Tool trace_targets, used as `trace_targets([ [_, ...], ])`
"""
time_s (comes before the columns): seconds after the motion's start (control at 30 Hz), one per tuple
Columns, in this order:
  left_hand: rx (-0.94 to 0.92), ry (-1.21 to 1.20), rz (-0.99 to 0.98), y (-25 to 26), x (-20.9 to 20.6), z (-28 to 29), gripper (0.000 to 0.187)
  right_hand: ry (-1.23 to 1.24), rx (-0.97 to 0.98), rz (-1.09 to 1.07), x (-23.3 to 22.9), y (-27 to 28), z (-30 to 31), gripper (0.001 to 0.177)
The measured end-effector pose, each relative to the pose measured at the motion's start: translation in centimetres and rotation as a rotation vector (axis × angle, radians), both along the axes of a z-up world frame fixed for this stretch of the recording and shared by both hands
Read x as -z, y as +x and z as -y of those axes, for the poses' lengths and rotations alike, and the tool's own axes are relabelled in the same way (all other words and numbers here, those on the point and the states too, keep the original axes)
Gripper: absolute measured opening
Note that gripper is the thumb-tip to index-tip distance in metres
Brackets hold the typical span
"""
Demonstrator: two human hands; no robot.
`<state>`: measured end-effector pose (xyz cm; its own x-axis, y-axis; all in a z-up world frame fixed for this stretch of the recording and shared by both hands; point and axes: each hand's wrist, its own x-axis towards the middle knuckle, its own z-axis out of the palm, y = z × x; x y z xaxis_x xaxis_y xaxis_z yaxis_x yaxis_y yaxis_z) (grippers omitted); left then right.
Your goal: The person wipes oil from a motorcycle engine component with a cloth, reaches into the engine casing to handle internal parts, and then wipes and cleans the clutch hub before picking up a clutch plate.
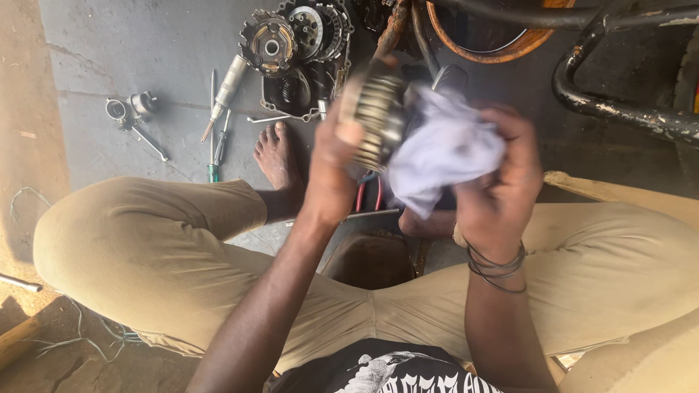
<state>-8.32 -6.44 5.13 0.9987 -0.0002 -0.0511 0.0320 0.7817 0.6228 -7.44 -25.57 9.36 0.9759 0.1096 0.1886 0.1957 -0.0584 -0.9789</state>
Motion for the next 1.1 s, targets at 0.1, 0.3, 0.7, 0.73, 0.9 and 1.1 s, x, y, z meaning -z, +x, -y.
trace_targets([
  [0.1,0.105,0.495,-0.005,0.3,-1.3,0.7,0.098,-0.255,-0.068,0.132,-1.3,-0.1,-1.4,0.049],
  [0.3,0.104,0.803,-0.158,0.6,-3.5,0.7,0.105,-0.086,-0.037,0.077,0.8,-0.9,-2.3,0.046],
  [0.7,0.012,1.250,0.373,-0.5,-4.6,-0.4,0.095,0.762,-0.238,-0.424,1.5,-0.3,0.4,0.021],
  [0.73,0.005,1.251,0.386,-0.4,-4.7,-0.6,0.096,0.809,-0.227,-0.466,1.5,-0.4,0.1,0.021],
  [0.9,-0.009,1.220,0.402,-0.7,-3.7,0.3,0.099,0.695,0.024,-0.489,3.0,-0.4,-0.3,0.024],
  [1.1,-0.019,0.690,0.063,-0.1,-2.7,0.9,0.121,0.551,0.139,-0.136,2.9,0.3,1.2,0.038],
])
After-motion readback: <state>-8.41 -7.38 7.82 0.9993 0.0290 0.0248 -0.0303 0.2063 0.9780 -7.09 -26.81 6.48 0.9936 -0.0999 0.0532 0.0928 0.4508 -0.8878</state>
